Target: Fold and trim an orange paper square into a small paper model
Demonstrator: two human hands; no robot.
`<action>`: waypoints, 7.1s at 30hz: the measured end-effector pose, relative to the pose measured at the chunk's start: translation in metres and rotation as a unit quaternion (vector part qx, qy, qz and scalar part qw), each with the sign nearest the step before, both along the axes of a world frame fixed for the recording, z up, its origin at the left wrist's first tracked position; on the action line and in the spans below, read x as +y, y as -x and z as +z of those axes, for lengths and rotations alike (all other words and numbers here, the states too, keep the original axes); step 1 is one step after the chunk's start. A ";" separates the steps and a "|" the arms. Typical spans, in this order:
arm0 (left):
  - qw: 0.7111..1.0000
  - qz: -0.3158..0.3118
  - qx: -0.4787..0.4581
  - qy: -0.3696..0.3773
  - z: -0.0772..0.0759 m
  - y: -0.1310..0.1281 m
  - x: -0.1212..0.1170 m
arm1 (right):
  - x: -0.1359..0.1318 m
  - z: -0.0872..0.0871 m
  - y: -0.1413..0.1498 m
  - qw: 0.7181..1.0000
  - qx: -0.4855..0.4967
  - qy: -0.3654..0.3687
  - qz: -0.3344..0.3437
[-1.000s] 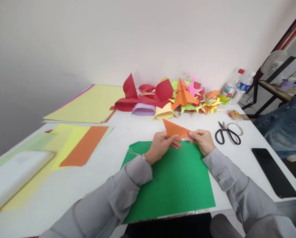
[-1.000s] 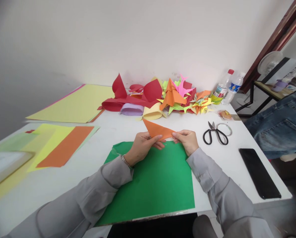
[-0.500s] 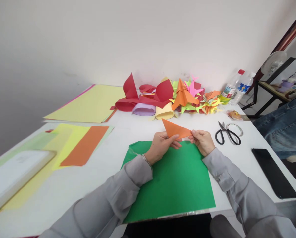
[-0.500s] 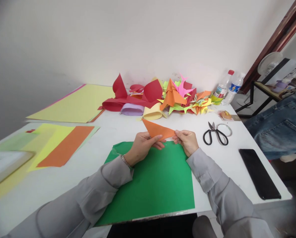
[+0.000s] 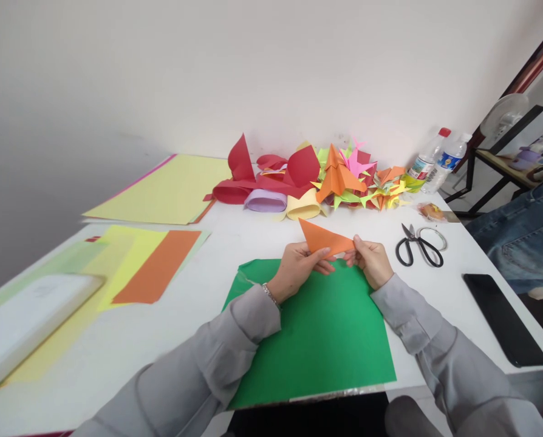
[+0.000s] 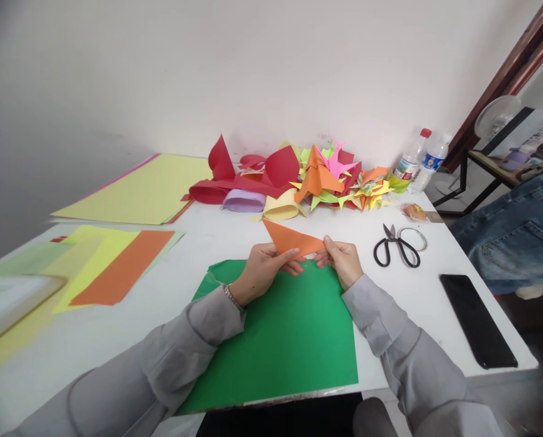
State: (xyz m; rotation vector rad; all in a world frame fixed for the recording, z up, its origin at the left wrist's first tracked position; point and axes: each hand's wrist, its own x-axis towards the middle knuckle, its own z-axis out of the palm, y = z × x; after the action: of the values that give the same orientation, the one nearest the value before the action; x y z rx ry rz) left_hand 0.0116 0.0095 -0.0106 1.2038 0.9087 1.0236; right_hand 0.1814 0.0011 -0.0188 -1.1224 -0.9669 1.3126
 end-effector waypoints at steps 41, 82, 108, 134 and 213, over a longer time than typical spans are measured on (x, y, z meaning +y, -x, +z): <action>0.998 -0.044 -0.048 0.007 -0.005 -0.003 -0.003 | -0.006 0.002 0.001 0.994 -0.086 -0.049 0.039; 0.988 -0.048 -0.085 0.120 0.001 -0.005 -0.001 | -0.002 0.004 0.003 0.999 0.034 0.043 -0.002; 0.987 -0.016 -0.098 0.130 0.001 -0.006 -0.002 | 0.004 0.000 -0.003 0.994 0.105 -0.010 0.000; 0.992 -0.103 -0.040 0.069 -0.005 -0.005 -0.005 | -0.008 0.006 0.005 0.993 -0.080 -0.066 0.050; 0.999 -0.004 -0.030 0.038 0.001 -0.010 -0.009 | -0.004 -0.002 0.000 0.983 -0.150 -0.055 0.091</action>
State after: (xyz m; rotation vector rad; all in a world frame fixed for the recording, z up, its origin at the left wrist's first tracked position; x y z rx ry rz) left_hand 0.0211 0.0007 -0.0092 1.1075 0.8872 1.0055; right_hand 0.1814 -0.0031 -0.0210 -1.1891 -1.3757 1.2356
